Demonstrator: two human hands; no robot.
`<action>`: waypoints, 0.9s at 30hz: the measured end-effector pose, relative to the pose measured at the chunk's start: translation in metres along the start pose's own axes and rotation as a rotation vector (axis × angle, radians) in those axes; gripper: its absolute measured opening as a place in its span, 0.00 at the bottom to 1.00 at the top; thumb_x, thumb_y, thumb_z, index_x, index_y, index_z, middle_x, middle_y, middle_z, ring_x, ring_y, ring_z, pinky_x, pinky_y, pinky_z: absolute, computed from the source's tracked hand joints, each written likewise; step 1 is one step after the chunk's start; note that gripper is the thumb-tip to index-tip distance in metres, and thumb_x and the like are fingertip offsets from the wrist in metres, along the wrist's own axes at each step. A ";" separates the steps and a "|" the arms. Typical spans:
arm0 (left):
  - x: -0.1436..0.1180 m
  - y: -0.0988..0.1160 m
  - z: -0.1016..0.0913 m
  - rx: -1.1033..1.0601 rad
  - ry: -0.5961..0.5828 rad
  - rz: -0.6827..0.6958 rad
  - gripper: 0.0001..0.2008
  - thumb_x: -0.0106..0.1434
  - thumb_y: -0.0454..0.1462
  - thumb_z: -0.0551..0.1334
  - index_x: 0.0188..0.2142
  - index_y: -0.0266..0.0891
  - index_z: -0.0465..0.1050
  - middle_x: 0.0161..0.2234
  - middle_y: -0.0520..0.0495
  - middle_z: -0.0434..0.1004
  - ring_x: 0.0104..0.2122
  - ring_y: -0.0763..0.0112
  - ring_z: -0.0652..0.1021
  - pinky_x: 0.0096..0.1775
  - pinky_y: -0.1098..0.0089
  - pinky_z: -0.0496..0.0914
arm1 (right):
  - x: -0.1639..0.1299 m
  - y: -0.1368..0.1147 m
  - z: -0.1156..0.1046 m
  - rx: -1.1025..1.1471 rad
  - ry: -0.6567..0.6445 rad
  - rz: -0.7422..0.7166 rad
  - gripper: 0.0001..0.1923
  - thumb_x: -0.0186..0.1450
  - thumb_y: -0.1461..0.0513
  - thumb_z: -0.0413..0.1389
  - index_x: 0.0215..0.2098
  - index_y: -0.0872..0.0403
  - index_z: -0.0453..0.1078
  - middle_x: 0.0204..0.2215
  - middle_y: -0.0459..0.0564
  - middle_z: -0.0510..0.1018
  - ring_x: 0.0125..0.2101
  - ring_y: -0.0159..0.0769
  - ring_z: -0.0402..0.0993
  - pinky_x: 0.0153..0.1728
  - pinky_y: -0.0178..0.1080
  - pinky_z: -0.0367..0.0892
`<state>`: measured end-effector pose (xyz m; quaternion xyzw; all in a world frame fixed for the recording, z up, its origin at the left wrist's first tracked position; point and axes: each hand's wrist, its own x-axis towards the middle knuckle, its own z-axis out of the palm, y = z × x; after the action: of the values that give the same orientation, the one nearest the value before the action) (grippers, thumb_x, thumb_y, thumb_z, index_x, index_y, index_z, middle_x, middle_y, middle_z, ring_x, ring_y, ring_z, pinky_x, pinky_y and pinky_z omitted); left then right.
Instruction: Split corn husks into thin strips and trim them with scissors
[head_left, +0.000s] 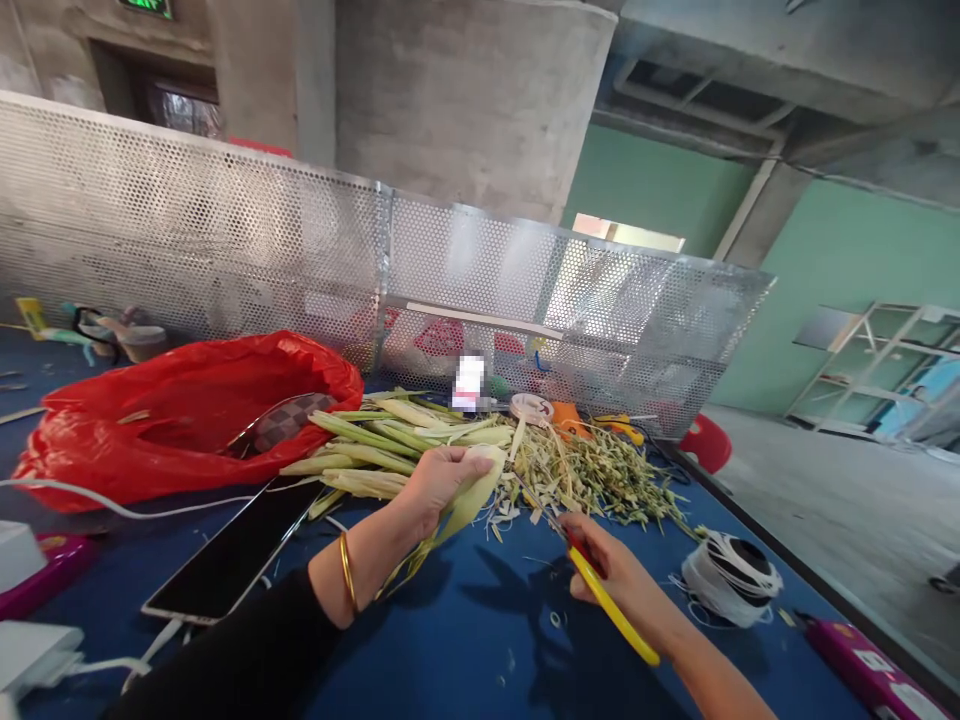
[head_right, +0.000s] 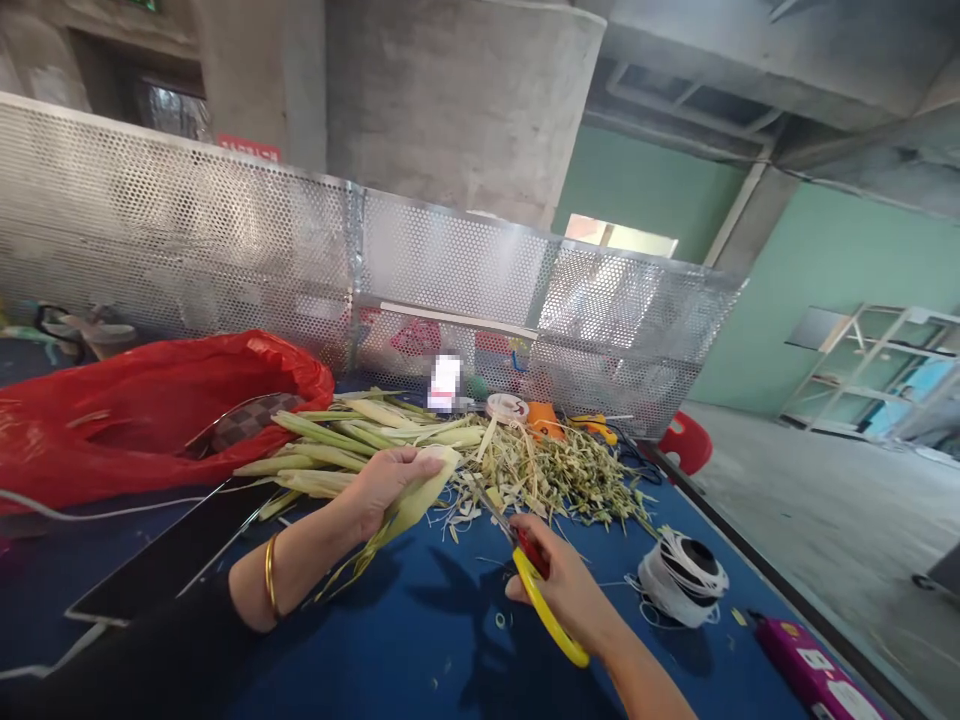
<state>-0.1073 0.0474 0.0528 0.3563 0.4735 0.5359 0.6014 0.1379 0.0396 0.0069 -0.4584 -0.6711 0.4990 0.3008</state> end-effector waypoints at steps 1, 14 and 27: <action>-0.001 -0.001 0.002 0.011 -0.007 -0.001 0.07 0.47 0.37 0.70 0.25 0.36 0.76 0.20 0.48 0.78 0.18 0.72 0.74 0.24 0.71 0.68 | -0.001 -0.001 0.002 0.008 -0.010 0.005 0.33 0.48 0.55 0.64 0.52 0.50 0.64 0.30 0.43 0.64 0.27 0.31 0.61 0.31 0.35 0.66; -0.004 -0.016 0.015 0.111 -0.064 -0.056 0.08 0.44 0.36 0.69 0.25 0.35 0.77 0.20 0.47 0.77 0.19 0.72 0.74 0.23 0.73 0.67 | -0.003 -0.009 0.002 0.012 -0.072 -0.073 0.27 0.52 0.52 0.63 0.48 0.53 0.70 0.26 0.44 0.63 0.27 0.32 0.62 0.33 0.36 0.66; 0.001 -0.023 0.014 0.133 -0.065 -0.058 0.10 0.45 0.39 0.70 0.26 0.35 0.77 0.21 0.47 0.78 0.18 0.73 0.74 0.22 0.74 0.66 | 0.001 0.000 0.004 -0.019 -0.108 -0.114 0.26 0.55 0.50 0.61 0.47 0.56 0.69 0.24 0.42 0.59 0.22 0.26 0.54 0.21 0.31 0.53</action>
<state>-0.0870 0.0458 0.0351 0.3987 0.4986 0.4737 0.6066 0.1337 0.0387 0.0058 -0.3945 -0.7160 0.4987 0.2879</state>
